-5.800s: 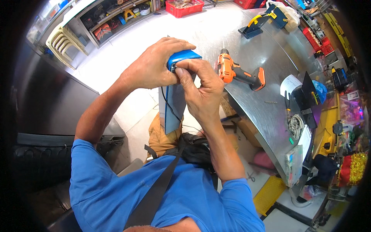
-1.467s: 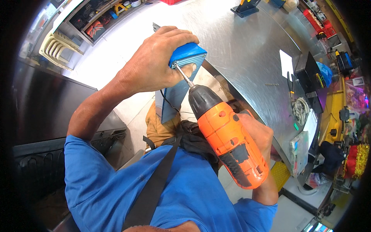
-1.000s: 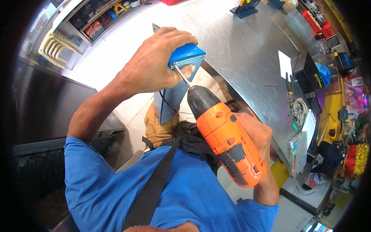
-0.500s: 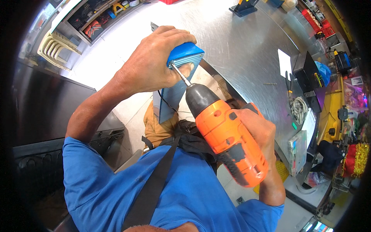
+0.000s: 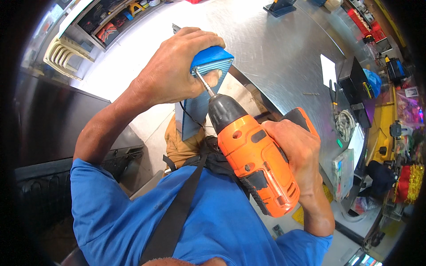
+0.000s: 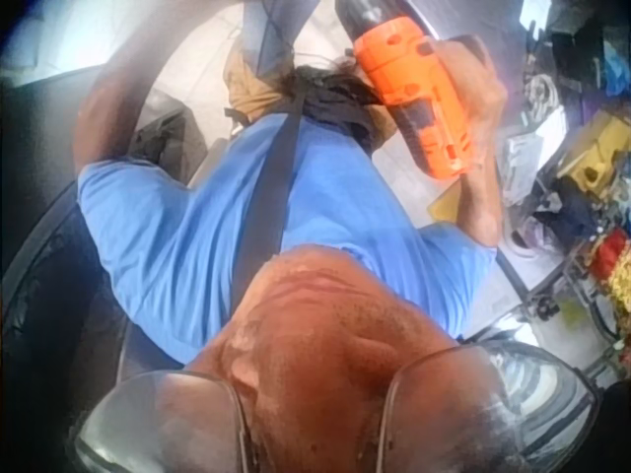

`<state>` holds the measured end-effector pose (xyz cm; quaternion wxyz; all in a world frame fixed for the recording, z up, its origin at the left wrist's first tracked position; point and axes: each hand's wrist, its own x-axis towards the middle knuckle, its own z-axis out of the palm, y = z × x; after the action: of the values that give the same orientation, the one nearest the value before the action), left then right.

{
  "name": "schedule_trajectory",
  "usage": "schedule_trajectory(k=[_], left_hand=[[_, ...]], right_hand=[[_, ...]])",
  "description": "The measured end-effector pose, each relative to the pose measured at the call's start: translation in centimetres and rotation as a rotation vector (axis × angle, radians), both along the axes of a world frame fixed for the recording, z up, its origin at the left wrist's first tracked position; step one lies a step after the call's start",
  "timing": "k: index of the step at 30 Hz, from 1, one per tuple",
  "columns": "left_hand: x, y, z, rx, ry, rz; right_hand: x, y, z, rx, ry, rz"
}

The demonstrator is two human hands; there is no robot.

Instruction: The person assembles a blue light fixture by attaching a silver metal grille to the housing. They use an orange cordless drill to secure the grille with screws, handling the components and tools on a metal workbench.

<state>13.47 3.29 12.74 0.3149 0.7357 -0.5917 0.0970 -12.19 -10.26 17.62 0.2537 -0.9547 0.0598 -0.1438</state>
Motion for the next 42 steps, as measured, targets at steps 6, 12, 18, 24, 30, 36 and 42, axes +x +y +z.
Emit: schedule_trajectory(k=[6, 12, 18, 24, 30, 36, 42], left_hand=[[-0.1, 0.1, -0.2, -0.010, 0.000, 0.000], [-0.2, 0.2, 0.2, -0.001, 0.016, -0.002], [-0.4, -0.4, 0.1, 0.002, 0.018, -0.026], [0.0, -0.7, -0.1, 0.032, -0.006, -0.012], [0.0, -0.8, -0.4, 0.039, -0.008, -0.014], [0.1, -0.8, -0.6, 0.022, -0.008, -0.009], [0.2, -0.7, -0.3, 0.006, 0.005, -0.015]], right_hand=[[0.0, -0.1, 0.1, -0.026, 0.009, 0.002], [0.1, 0.3, 0.1, -0.077, 0.006, 0.007], [0.1, 0.0, 0.0, -0.075, -0.017, 0.018], [0.2, -0.5, -0.1, -0.086, -0.029, 0.039], [0.4, -0.8, -0.2, -0.091, -0.039, 0.039], [0.5, -0.9, -0.2, -0.108, -0.038, 0.046], [0.8, -0.5, 0.2, -0.105, -0.020, 0.044]])
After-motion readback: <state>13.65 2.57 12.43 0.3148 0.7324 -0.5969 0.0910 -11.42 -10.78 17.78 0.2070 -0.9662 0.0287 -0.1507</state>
